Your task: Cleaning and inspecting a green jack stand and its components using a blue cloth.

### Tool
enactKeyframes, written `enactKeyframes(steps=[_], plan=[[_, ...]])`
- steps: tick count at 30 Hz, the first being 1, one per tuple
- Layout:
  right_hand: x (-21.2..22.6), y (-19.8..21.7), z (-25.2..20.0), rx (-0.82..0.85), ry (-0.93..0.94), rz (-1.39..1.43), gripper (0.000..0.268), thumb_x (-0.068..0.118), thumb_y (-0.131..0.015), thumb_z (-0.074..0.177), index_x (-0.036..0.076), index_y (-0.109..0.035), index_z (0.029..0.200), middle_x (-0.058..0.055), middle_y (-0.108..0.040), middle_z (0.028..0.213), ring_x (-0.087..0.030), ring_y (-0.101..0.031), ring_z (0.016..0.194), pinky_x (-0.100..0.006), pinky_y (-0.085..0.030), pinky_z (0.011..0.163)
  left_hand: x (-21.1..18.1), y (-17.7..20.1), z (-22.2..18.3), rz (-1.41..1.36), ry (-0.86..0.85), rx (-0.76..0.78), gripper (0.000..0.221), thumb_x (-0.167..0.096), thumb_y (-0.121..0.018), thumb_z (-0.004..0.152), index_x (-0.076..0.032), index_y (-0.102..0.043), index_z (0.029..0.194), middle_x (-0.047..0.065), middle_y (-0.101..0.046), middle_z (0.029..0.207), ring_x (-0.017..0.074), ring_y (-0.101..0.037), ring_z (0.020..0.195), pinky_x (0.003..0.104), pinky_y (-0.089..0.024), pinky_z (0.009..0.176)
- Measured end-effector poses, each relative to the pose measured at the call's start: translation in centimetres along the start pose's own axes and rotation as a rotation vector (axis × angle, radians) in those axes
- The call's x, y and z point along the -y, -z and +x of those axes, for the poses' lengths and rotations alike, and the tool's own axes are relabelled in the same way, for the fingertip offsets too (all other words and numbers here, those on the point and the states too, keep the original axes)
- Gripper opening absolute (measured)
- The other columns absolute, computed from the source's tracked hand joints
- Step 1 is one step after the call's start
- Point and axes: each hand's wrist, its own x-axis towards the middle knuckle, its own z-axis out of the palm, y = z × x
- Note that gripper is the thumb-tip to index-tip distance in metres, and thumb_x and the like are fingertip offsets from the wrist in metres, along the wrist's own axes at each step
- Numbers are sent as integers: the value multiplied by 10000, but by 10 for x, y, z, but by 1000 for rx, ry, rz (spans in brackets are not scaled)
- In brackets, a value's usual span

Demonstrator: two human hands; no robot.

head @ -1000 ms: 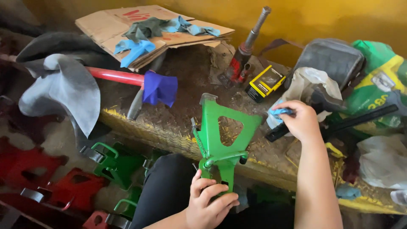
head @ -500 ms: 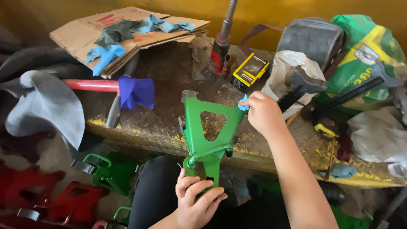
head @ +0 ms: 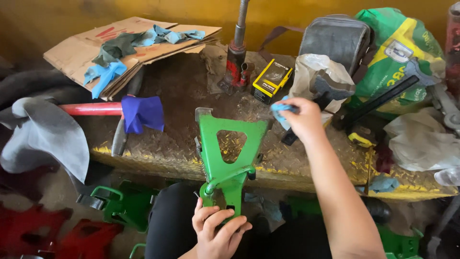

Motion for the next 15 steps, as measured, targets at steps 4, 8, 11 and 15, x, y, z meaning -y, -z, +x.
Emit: enactKeyframes(steps=[4, 8, 11, 15], plan=[[-12, -11, 7, 114, 3, -41, 191, -4, -753, 815, 31, -775, 1001, -32, -804, 981, -89, -723, 860, -254, -567, 801, 4, -6, -4, 33, -35, -54, 296, -383, -891, 771, -293, -760, 1021, -55, -612, 1120, 244, -511, 1108, 553, -369, 1135], [-43, -16, 8, 94, -84, 32, 138, -72, -733, 803, -9, -753, 924, -76, -791, 938, -117, -695, 832, -277, -552, 745, 4, -7, -3, 46, -54, -70, 301, -385, -888, 766, -298, -759, 1024, -57, -608, 1114, 245, -503, 1105, 550, -368, 1134], [-60, -18, 1, 59, -86, 169, 140, -107, -693, 780, -14, -705, 884, -62, -779, 964, -91, -708, 863, -253, -570, 777, 4, -7, -6, 39, -42, -61, 306, -380, -892, 761, -296, -761, 1024, -54, -609, 1115, 246, -507, 1106, 553, -371, 1135], [-77, -27, -10, 27, -132, 272, 124, -100, -707, 827, -5, -676, 901, -60, -730, 933, -94, -663, 831, -252, -542, 764, 4, -8, -6, 32, -38, -71, 324, -380, -901, 747, -300, -757, 1027, -58, -610, 1124, 246, -506, 1112, 547, -366, 1141]])
